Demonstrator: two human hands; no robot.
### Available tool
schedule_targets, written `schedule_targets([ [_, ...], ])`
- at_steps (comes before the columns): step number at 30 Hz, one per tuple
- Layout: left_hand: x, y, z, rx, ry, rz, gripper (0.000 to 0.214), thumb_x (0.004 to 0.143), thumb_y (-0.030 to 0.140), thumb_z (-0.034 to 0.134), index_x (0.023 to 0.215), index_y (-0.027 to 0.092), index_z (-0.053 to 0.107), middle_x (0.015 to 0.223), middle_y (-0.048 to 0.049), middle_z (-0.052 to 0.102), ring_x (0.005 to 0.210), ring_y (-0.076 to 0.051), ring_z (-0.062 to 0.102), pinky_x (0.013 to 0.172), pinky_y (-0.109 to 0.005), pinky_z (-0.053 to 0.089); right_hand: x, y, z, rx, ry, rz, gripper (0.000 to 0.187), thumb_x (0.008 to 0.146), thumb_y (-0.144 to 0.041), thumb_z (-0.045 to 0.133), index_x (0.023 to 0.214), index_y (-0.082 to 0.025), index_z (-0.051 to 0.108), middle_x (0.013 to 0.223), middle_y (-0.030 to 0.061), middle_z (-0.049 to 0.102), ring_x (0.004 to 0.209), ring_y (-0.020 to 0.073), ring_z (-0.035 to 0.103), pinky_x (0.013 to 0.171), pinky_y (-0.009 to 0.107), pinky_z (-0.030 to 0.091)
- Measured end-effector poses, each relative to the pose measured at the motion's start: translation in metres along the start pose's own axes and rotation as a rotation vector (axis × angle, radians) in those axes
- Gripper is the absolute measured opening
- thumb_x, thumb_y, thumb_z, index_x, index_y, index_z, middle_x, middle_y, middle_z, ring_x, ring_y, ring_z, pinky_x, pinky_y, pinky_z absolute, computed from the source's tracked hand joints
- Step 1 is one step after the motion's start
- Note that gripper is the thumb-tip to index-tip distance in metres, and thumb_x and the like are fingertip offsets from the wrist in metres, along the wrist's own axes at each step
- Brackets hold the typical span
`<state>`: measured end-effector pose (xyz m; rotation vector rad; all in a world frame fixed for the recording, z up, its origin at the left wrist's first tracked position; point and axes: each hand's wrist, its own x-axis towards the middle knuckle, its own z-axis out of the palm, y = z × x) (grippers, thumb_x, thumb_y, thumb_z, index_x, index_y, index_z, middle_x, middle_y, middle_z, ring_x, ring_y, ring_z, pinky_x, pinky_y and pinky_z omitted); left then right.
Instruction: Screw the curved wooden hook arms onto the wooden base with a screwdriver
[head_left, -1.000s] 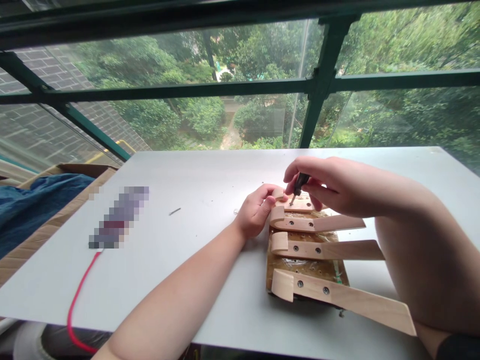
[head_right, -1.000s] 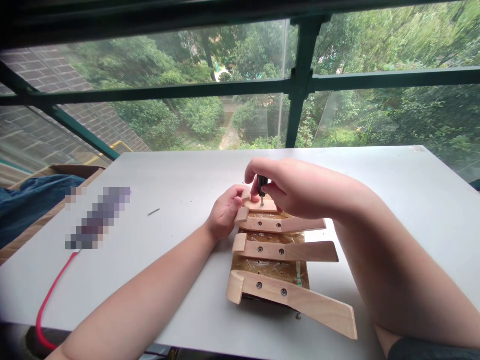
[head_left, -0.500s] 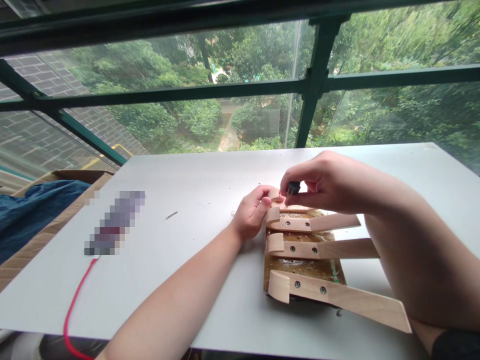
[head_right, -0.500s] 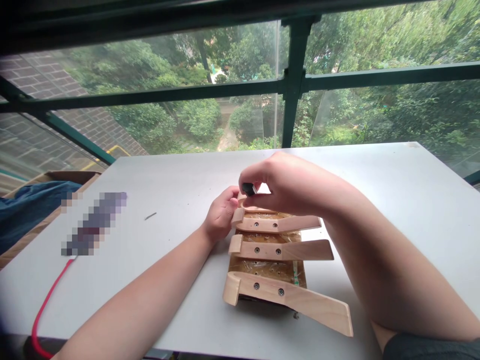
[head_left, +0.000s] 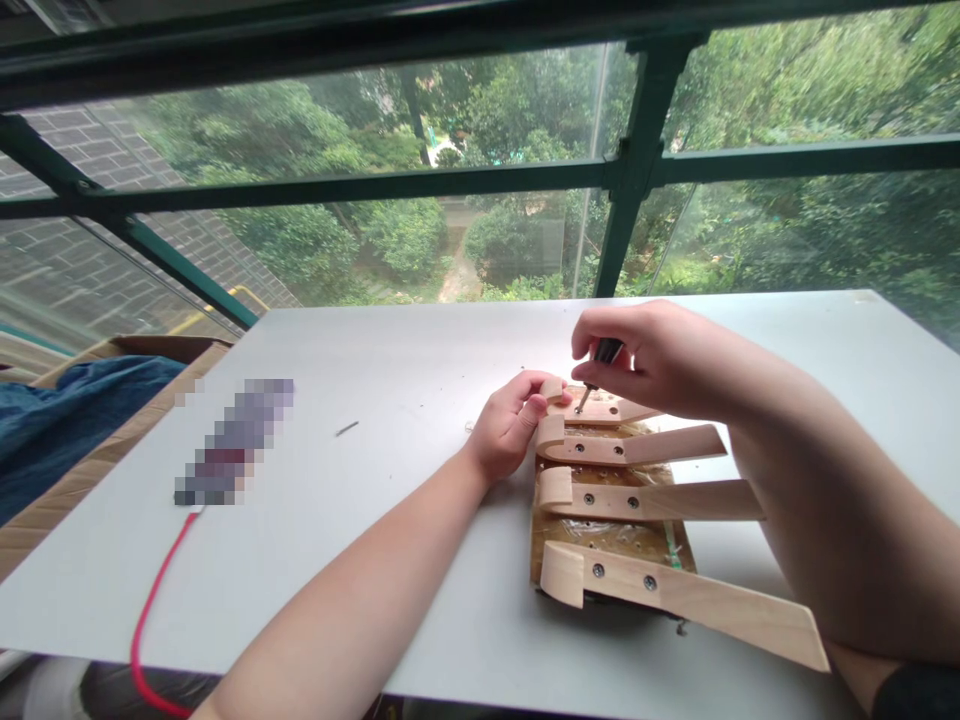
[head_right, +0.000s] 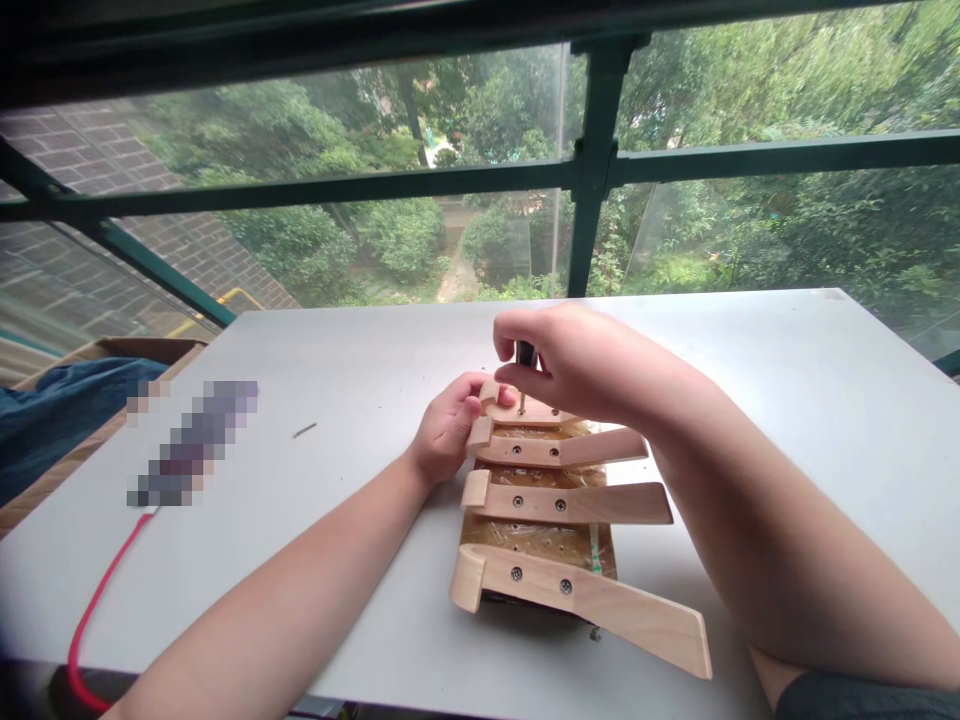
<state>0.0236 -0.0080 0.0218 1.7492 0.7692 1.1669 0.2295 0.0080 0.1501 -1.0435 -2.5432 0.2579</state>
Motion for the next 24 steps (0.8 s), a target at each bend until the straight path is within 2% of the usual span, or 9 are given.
schedule_targets([
  [4,0.000,0.000,0.000,-0.006,0.001,0.007,0.038,0.098,0.048,0.040,0.110,0.016,0.057,0.108,-0.0112,0.065,0.105,-0.024,0.060,0.097,-0.039,0.043,0.000,0.000,0.003,0.058,-0.002,-0.055,0.012,0.083,-0.024,0.059,0.095,-0.022,0.061,0.085,0.0008,0.065,0.070,0.0125,0.054,0.063,0.024,0.038],
  [10,-0.001,0.000,0.000,0.009,0.009,-0.008,0.041,0.097,0.051,0.039,0.111,0.016,0.058,0.110,-0.0115,0.065,0.103,-0.024,0.060,0.093,-0.037,0.045,-0.004,-0.005,-0.001,0.172,-0.159,-0.068,0.025,0.081,-0.013,0.052,0.104,-0.024,0.057,0.095,0.0011,0.070,0.076,0.0134,0.061,0.066,0.024,0.042],
  [15,-0.001,0.000,0.000,0.021,0.020,-0.006,0.041,0.097,0.051,0.040,0.110,0.016,0.058,0.108,-0.0107,0.066,0.101,-0.023,0.061,0.092,-0.036,0.044,-0.007,-0.001,-0.005,0.220,-0.188,-0.069,0.023,0.089,-0.016,0.046,0.109,-0.025,0.054,0.103,0.0005,0.071,0.082,0.0130,0.064,0.068,0.024,0.044],
  [19,-0.001,0.000,0.000,0.011,0.018,-0.005,0.040,0.097,0.049,0.040,0.109,0.016,0.058,0.108,-0.0110,0.066,0.102,-0.023,0.061,0.091,-0.036,0.044,-0.007,0.001,-0.006,0.171,-0.181,-0.073,0.017,0.090,-0.024,0.050,0.106,-0.024,0.056,0.099,0.0011,0.071,0.079,0.0137,0.063,0.067,0.025,0.043],
  [24,0.000,0.001,0.001,-0.001,0.021,-0.001,0.039,0.097,0.049,0.040,0.108,0.016,0.057,0.108,-0.0112,0.065,0.103,-0.023,0.061,0.094,-0.036,0.044,-0.005,0.000,-0.009,0.111,-0.151,-0.079,0.011,0.087,-0.024,0.056,0.097,-0.022,0.060,0.088,0.0001,0.069,0.071,0.0120,0.057,0.062,0.024,0.039],
])
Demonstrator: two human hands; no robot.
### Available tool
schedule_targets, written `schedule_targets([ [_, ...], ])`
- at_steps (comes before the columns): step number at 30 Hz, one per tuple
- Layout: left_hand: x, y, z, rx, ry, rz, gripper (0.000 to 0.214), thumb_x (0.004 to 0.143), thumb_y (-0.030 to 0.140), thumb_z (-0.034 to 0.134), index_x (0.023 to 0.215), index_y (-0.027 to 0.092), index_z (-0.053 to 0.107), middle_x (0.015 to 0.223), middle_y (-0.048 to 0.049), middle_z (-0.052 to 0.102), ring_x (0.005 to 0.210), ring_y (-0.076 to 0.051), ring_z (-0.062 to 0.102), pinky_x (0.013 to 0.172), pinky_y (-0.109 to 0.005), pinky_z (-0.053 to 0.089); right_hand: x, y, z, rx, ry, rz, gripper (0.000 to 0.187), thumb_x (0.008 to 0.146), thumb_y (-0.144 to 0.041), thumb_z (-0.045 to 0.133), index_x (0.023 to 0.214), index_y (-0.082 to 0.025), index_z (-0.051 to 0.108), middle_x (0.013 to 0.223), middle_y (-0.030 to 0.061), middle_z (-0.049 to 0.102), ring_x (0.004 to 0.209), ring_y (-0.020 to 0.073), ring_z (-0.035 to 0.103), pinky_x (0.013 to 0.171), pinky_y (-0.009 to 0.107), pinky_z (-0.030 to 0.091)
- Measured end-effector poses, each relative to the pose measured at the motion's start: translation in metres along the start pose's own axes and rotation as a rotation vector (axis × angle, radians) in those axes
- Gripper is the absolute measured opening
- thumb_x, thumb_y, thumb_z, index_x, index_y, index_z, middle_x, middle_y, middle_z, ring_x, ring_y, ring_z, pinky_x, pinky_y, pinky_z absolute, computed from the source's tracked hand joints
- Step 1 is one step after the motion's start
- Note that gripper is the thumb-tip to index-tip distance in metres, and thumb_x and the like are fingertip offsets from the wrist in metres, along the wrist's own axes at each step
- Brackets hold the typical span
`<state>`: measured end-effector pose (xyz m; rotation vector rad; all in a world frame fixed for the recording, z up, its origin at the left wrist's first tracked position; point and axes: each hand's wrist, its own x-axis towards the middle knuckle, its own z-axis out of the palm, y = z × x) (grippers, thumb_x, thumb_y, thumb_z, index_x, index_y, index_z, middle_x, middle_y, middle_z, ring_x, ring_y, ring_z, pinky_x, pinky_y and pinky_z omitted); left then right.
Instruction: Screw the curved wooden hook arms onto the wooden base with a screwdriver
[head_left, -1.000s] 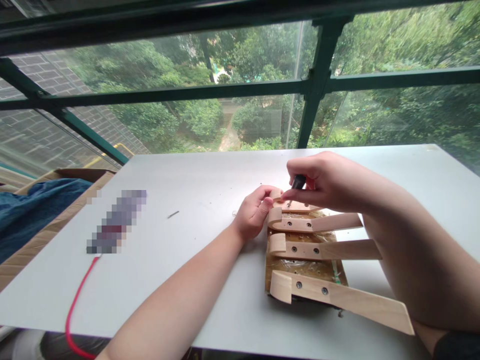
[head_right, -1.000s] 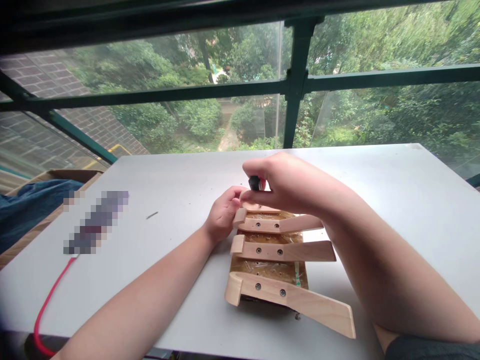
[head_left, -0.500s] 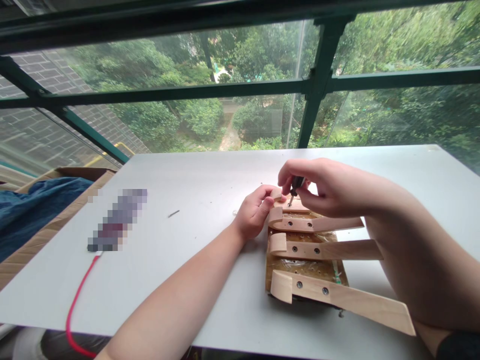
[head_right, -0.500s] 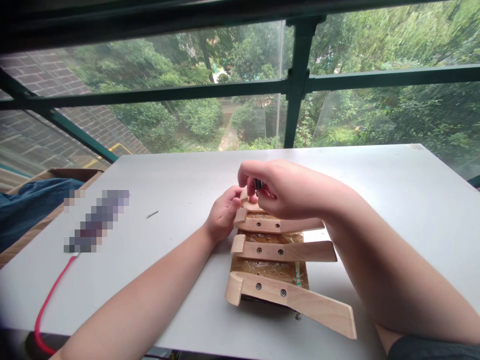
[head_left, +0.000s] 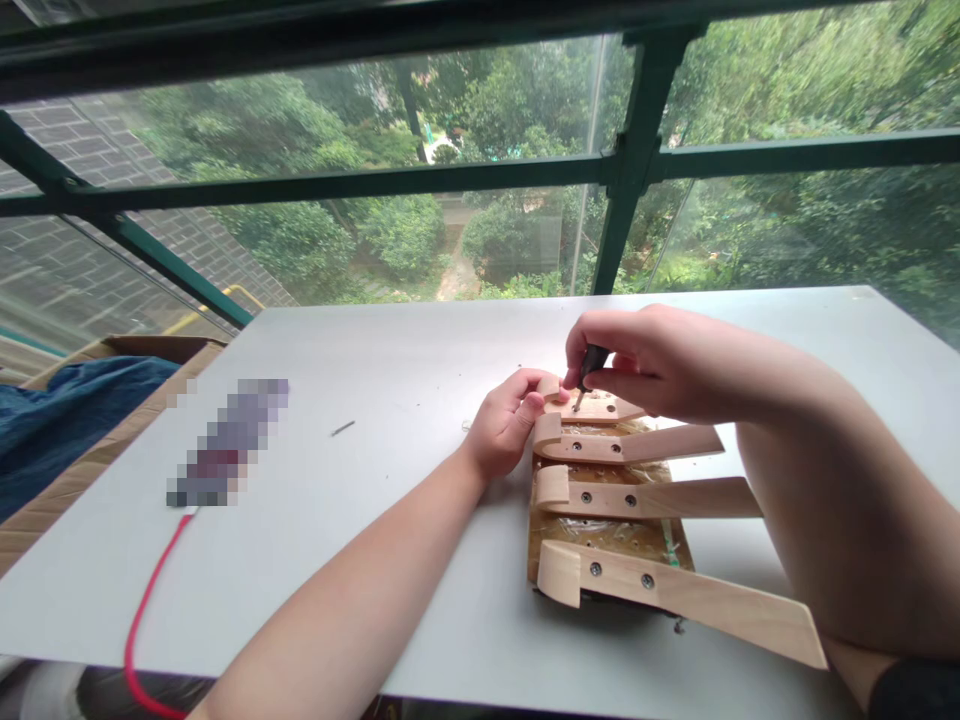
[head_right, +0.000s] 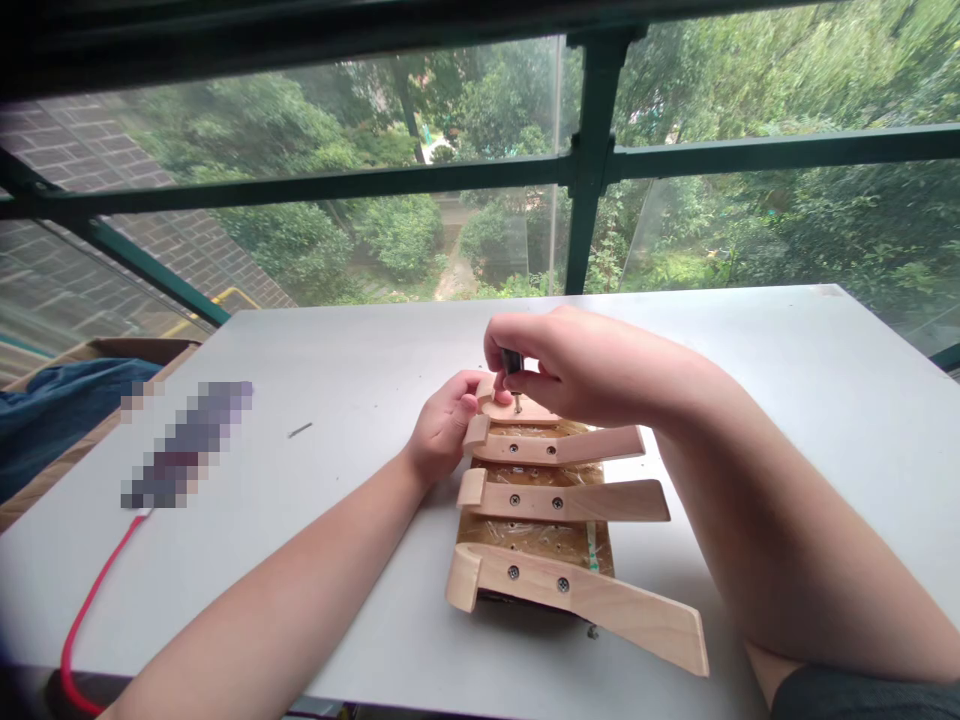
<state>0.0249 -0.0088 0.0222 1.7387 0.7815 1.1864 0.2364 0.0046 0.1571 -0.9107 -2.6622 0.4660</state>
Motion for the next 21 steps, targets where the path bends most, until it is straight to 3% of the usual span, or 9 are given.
schedule_targets([
  [13,-0.001,-0.003,0.000,0.003,0.019,-0.048,0.043,0.095,0.053,0.043,0.109,0.016,0.059,0.102,-0.0089,0.063,0.092,-0.021,0.058,0.084,-0.032,0.045,0.013,0.002,0.010,-0.089,0.063,-0.052,0.017,0.085,-0.036,0.063,0.080,-0.022,0.054,0.058,-0.0062,0.049,0.050,0.0066,0.038,0.048,0.021,0.030],
  [17,0.000,-0.001,0.001,-0.013,0.010,-0.016,0.042,0.096,0.052,0.041,0.109,0.017,0.060,0.103,-0.0093,0.065,0.095,-0.022,0.060,0.088,-0.034,0.046,0.009,0.001,0.008,-0.127,0.072,0.006,0.019,0.084,-0.039,0.065,0.078,-0.023,0.057,0.058,-0.0040,0.050,0.051,0.0085,0.039,0.048,0.024,0.030],
  [21,0.000,0.000,0.001,-0.040,-0.021,-0.039,0.042,0.096,0.052,0.040,0.111,0.017,0.059,0.108,-0.0108,0.066,0.103,-0.024,0.060,0.093,-0.037,0.046,0.007,0.000,0.009,-0.167,0.116,0.093,0.014,0.082,-0.030,0.063,0.075,-0.022,0.055,0.061,-0.0017,0.055,0.053,0.0107,0.041,0.050,0.026,0.030],
])
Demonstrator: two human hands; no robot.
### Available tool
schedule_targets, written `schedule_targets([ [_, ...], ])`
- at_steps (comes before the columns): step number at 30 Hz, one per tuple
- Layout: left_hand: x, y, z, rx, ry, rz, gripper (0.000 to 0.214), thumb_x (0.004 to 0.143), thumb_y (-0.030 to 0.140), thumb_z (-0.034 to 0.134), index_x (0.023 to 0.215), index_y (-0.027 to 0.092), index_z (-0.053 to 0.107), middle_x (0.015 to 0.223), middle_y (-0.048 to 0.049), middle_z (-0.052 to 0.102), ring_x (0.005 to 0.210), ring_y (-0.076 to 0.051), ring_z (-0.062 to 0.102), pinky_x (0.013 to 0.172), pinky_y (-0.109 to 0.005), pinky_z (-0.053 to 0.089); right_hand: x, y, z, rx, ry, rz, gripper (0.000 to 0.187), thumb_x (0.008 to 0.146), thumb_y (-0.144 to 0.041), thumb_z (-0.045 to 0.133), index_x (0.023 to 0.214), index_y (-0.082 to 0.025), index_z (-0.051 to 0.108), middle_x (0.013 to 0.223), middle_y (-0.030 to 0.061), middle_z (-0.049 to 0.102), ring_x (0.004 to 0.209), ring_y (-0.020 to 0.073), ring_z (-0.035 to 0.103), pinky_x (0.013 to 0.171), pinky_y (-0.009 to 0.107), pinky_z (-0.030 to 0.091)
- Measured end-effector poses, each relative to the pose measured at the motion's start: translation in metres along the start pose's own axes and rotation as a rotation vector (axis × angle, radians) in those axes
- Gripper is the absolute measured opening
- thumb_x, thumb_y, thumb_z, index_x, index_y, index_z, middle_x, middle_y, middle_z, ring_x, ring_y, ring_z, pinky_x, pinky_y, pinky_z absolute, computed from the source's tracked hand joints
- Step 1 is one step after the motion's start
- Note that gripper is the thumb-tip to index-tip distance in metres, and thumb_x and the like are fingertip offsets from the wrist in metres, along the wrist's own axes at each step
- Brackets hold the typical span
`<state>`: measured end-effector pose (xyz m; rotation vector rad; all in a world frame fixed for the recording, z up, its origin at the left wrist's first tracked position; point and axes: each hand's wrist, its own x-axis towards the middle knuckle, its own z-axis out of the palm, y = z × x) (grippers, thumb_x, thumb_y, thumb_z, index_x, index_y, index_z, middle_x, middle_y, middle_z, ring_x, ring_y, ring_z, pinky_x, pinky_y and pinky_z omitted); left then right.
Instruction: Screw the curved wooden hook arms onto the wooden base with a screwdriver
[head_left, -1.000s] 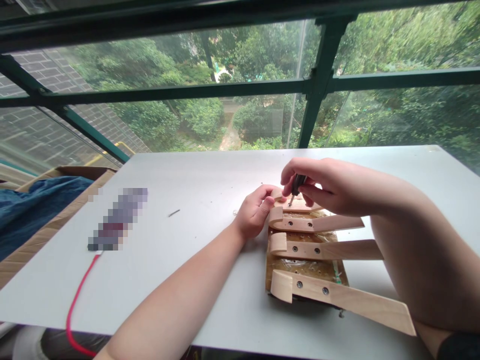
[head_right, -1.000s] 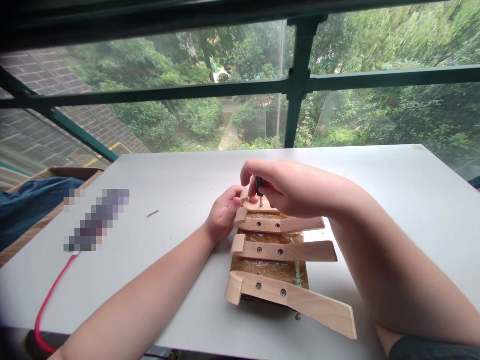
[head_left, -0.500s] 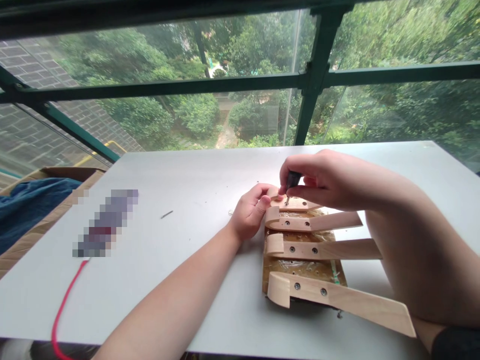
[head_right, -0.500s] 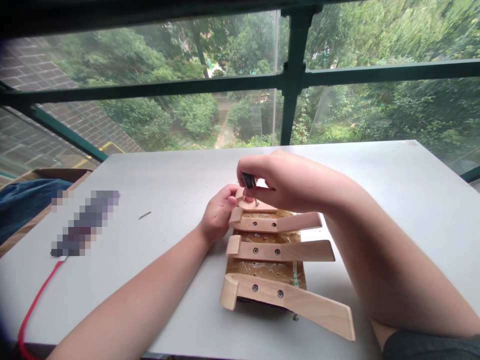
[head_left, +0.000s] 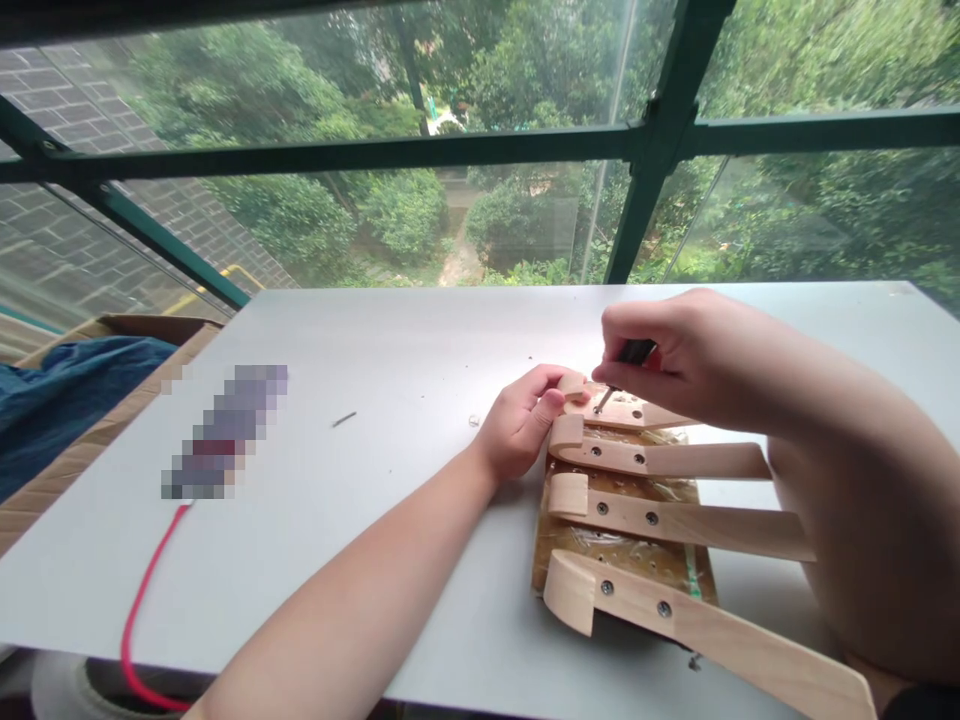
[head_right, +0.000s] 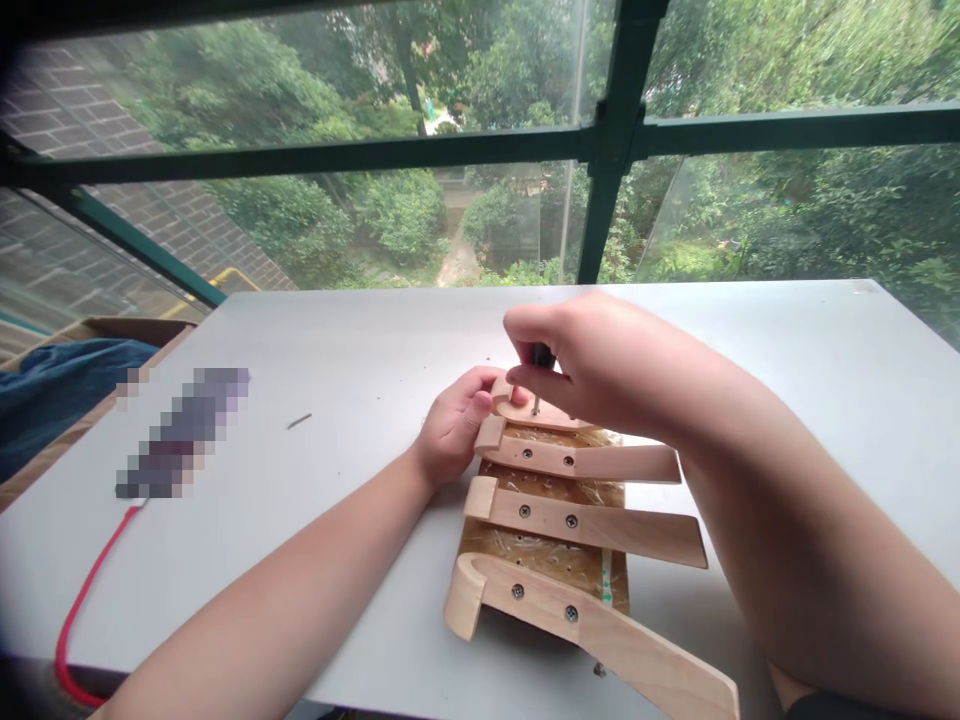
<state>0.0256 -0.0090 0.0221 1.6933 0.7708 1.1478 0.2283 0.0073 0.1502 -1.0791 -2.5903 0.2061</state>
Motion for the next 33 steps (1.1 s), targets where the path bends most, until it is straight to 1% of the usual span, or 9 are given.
schedule_targets([
  [3,0.000,-0.001,-0.001,0.018,0.003,0.013,0.042,0.096,0.052,0.040,0.110,0.017,0.059,0.107,-0.0104,0.066,0.101,-0.023,0.061,0.093,-0.037,0.046,0.001,-0.002,0.004,0.098,-0.046,-0.009,0.004,0.083,-0.026,0.060,0.083,-0.022,0.059,0.072,-0.0005,0.063,0.060,0.0120,0.050,0.055,0.025,0.035],
  [6,0.000,0.000,-0.001,0.043,0.008,0.034,0.039,0.097,0.049,0.040,0.110,0.017,0.059,0.105,-0.0098,0.067,0.098,-0.022,0.061,0.091,-0.035,0.046,0.001,-0.004,0.003,0.156,-0.076,-0.056,0.005,0.083,-0.027,0.059,0.086,-0.022,0.060,0.077,0.0002,0.065,0.064,0.0125,0.053,0.058,0.025,0.037],
  [8,0.000,0.001,-0.002,0.049,-0.001,0.036,0.039,0.098,0.048,0.039,0.110,0.017,0.059,0.107,-0.0103,0.066,0.101,-0.023,0.061,0.093,-0.036,0.045,-0.001,-0.006,-0.001,0.171,-0.090,-0.049,0.006,0.082,-0.025,0.058,0.087,-0.021,0.058,0.079,0.0012,0.065,0.066,0.0135,0.054,0.060,0.026,0.038],
  [12,0.000,0.001,-0.003,0.067,-0.012,0.035,0.041,0.098,0.049,0.038,0.109,0.017,0.060,0.112,-0.0116,0.065,0.106,-0.024,0.059,0.097,-0.038,0.043,-0.007,-0.004,-0.010,0.196,-0.157,-0.031,0.020,0.078,-0.016,0.056,0.097,-0.022,0.058,0.088,0.0027,0.067,0.072,0.0156,0.057,0.062,0.027,0.041],
  [14,0.000,0.001,-0.002,0.067,-0.009,0.034,0.041,0.097,0.050,0.038,0.109,0.017,0.060,0.111,-0.0115,0.065,0.106,-0.024,0.059,0.098,-0.039,0.043,-0.010,-0.002,-0.012,0.170,-0.139,-0.023,0.021,0.079,-0.016,0.055,0.099,-0.023,0.058,0.089,0.0027,0.067,0.073,0.0157,0.058,0.061,0.027,0.041],
  [18,0.000,0.000,-0.002,0.055,-0.003,0.026,0.042,0.097,0.051,0.039,0.112,0.018,0.060,0.108,-0.0108,0.066,0.104,-0.024,0.059,0.097,-0.040,0.044,-0.011,0.002,-0.013,0.113,-0.094,-0.023,0.020,0.083,-0.017,0.053,0.100,-0.025,0.060,0.088,0.0022,0.068,0.071,0.0164,0.060,0.059,0.028,0.041],
  [25,0.001,0.002,-0.002,0.046,-0.012,0.022,0.042,0.096,0.052,0.040,0.108,0.017,0.061,0.110,-0.0112,0.066,0.104,-0.024,0.059,0.097,-0.039,0.044,-0.013,0.002,-0.018,0.082,-0.118,-0.045,0.017,0.086,-0.025,0.057,0.101,-0.027,0.066,0.085,0.0012,0.070,0.067,0.0158,0.060,0.057,0.030,0.043],
  [29,0.001,0.002,-0.001,0.048,0.001,0.023,0.043,0.096,0.052,0.040,0.107,0.017,0.062,0.109,-0.0109,0.066,0.103,-0.023,0.060,0.096,-0.038,0.044,-0.011,0.003,-0.018,0.052,-0.115,-0.022,0.013,0.084,-0.027,0.061,0.096,-0.025,0.067,0.080,0.0012,0.069,0.062,0.0146,0.059,0.053,0.029,0.041],
  [33,0.001,0.001,-0.001,0.059,0.001,0.032,0.041,0.097,0.050,0.040,0.107,0.017,0.062,0.108,-0.0108,0.067,0.103,-0.023,0.060,0.096,-0.037,0.043,-0.009,0.002,-0.017,0.024,-0.096,-0.015,0.015,0.085,-0.038,0.062,0.088,-0.024,0.062,0.072,0.0002,0.064,0.057,0.0129,0.052,0.050,0.028,0.036],
])
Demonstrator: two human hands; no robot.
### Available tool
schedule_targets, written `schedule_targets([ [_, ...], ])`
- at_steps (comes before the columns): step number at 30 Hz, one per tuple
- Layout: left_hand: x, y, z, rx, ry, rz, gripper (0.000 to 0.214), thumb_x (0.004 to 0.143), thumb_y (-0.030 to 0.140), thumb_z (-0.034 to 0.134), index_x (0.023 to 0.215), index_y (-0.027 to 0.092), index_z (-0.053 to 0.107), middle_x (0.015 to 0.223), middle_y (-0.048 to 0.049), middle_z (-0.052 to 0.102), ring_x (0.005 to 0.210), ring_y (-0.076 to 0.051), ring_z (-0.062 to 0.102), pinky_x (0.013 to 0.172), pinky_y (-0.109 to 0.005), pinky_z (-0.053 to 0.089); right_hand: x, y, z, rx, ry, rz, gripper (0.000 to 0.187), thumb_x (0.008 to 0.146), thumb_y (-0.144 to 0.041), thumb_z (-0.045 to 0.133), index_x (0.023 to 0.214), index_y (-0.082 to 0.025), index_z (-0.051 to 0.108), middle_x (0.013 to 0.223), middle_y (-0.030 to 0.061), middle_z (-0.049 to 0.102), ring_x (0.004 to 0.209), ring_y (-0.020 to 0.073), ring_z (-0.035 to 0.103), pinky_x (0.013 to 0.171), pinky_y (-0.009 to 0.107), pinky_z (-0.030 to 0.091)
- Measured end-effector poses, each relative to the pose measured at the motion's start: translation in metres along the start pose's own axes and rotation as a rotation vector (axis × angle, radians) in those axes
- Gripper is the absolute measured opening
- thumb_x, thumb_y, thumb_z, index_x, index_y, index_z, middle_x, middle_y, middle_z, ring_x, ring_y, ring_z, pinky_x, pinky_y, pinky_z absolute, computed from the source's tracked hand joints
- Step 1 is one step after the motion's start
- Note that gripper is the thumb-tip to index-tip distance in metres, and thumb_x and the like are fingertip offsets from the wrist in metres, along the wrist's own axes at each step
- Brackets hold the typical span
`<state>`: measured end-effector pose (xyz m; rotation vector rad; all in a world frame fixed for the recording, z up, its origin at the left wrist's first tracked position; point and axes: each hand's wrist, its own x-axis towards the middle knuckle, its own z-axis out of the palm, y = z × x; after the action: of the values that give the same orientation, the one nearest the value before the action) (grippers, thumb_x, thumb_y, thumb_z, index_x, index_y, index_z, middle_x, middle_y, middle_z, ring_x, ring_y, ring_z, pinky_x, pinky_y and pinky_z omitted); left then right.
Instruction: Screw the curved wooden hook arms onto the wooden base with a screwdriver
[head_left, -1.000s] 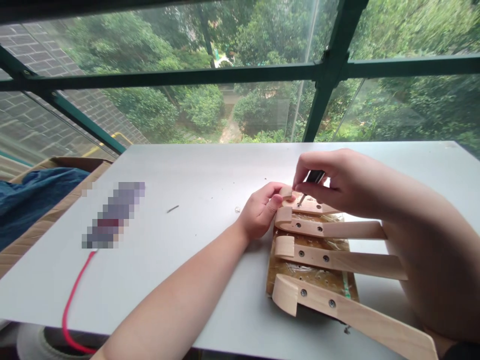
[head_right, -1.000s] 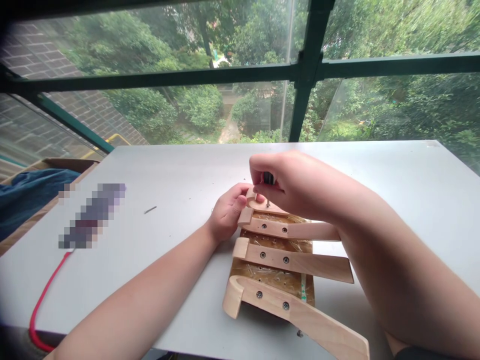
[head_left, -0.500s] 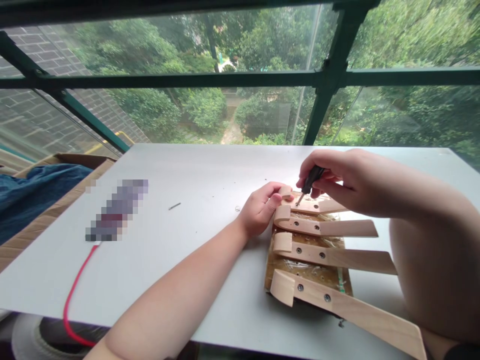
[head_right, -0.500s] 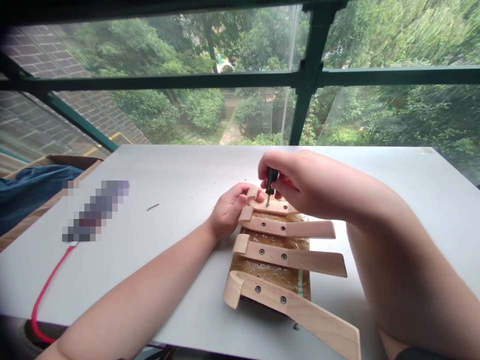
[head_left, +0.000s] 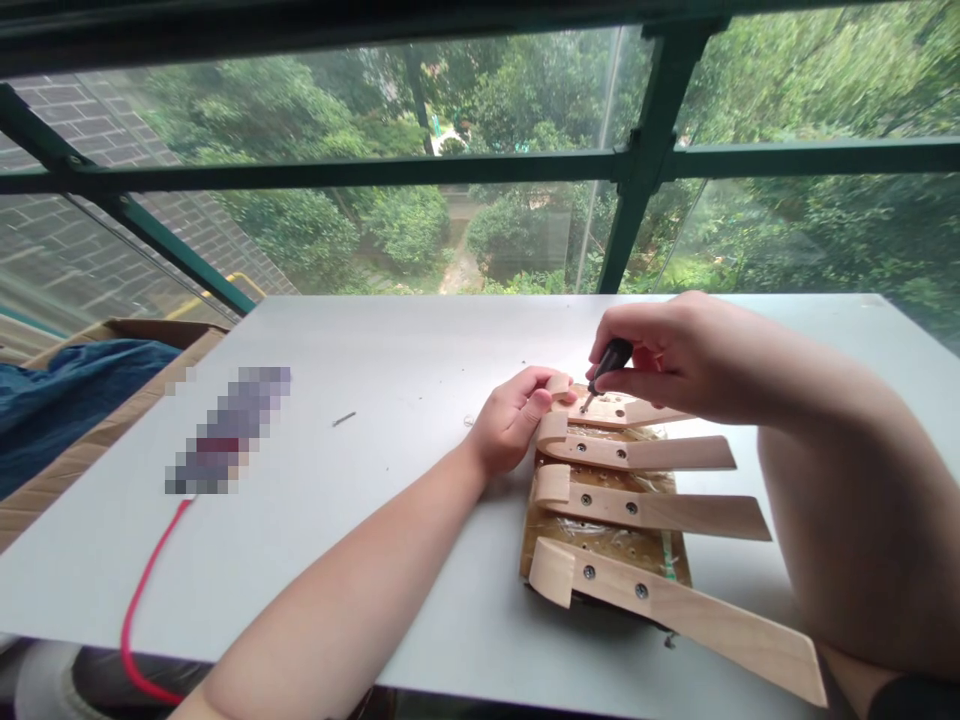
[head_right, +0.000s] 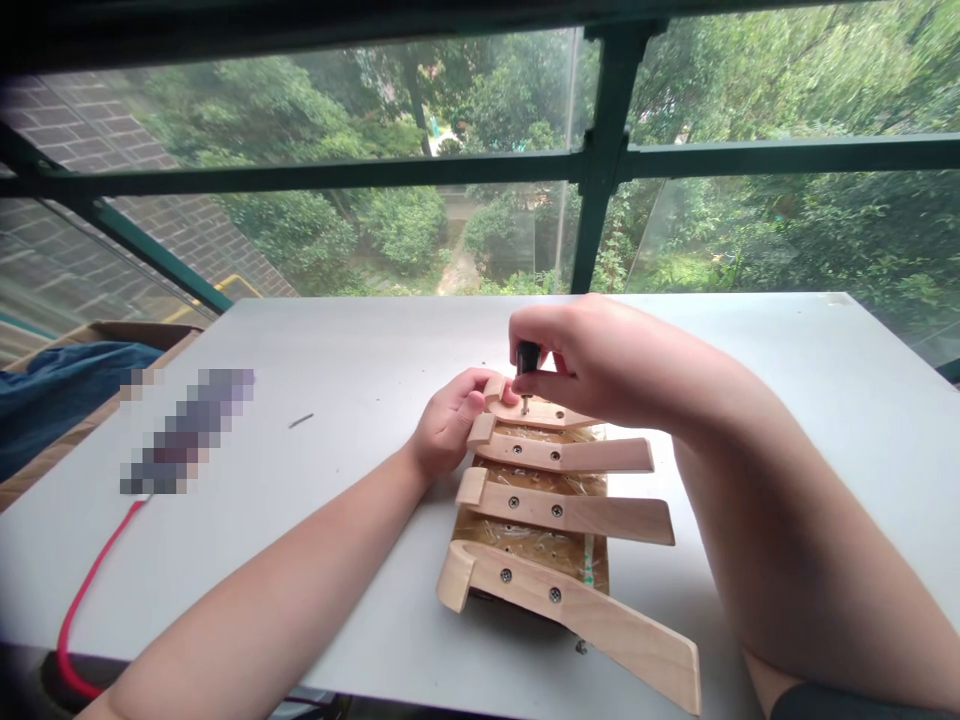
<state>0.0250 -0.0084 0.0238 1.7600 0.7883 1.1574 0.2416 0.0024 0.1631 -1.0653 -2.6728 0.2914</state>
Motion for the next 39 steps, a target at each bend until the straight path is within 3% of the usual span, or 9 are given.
schedule_targets([
  [6,-0.001,-0.002,0.000,-0.044,0.006,-0.028,0.042,0.096,0.052,0.043,0.111,0.017,0.060,0.110,-0.0110,0.068,0.108,-0.024,0.061,0.098,-0.039,0.044,0.004,-0.002,0.003,0.003,0.062,0.014,0.028,0.082,-0.043,0.065,0.073,-0.022,0.049,0.059,-0.0036,0.049,0.053,0.0100,0.038,0.050,0.026,0.028],
  [11,-0.001,-0.003,0.001,-0.087,-0.006,-0.031,0.044,0.096,0.052,0.043,0.116,0.017,0.059,0.111,-0.0118,0.067,0.111,-0.025,0.060,0.099,-0.040,0.044,0.006,-0.003,0.008,0.058,0.091,0.048,0.016,0.084,-0.034,0.060,0.078,-0.020,0.055,0.069,-0.0007,0.059,0.060,0.0108,0.046,0.056,0.024,0.033],
  [15,-0.002,-0.003,0.001,-0.090,-0.006,-0.024,0.042,0.097,0.050,0.042,0.113,0.016,0.060,0.113,-0.0123,0.066,0.110,-0.025,0.060,0.097,-0.038,0.044,0.006,-0.005,0.010,0.135,0.039,-0.038,0.008,0.084,-0.025,0.057,0.085,-0.020,0.063,0.075,0.0006,0.065,0.065,0.0115,0.052,0.060,0.024,0.036],
  [21,-0.002,0.000,0.001,-0.083,0.002,-0.010,0.042,0.096,0.050,0.042,0.113,0.016,0.059,0.112,-0.0121,0.067,0.107,-0.024,0.061,0.096,-0.038,0.045,0.000,-0.007,0.002,0.229,-0.065,-0.071,0.021,0.081,-0.013,0.054,0.098,-0.020,0.062,0.091,0.0019,0.070,0.073,0.0131,0.060,0.064,0.024,0.043],
  [25,-0.001,0.000,0.000,-0.085,-0.004,-0.006,0.041,0.096,0.050,0.043,0.112,0.016,0.060,0.109,-0.0115,0.068,0.106,-0.024,0.061,0.096,-0.038,0.044,-0.005,-0.003,-0.001,0.220,-0.077,-0.046,0.023,0.088,-0.016,0.049,0.106,-0.022,0.061,0.098,0.0032,0.071,0.080,0.0149,0.064,0.066,0.025,0.046],
  [32,0.000,-0.003,0.000,-0.080,-0.001,-0.006,0.041,0.096,0.048,0.044,0.115,0.015,0.059,0.110,-0.0123,0.068,0.111,-0.026,0.060,0.101,-0.040,0.042,-0.002,-0.001,-0.002,0.129,-0.075,0.030,0.017,0.088,-0.027,0.055,0.100,-0.025,0.067,0.081,0.0004,0.072,0.063,0.0128,0.061,0.057,0.025,0.041],
  [39,-0.001,-0.003,-0.001,-0.063,0.008,-0.017,0.041,0.096,0.050,0.044,0.112,0.016,0.061,0.114,-0.0119,0.068,0.113,-0.026,0.060,0.100,-0.038,0.043,-0.003,-0.009,-0.002,-0.050,0.011,-0.007,0.016,0.086,-0.038,0.061,0.082,-0.023,0.058,0.058,-0.0043,0.054,0.049,0.0085,0.040,0.049,0.023,0.028],
])
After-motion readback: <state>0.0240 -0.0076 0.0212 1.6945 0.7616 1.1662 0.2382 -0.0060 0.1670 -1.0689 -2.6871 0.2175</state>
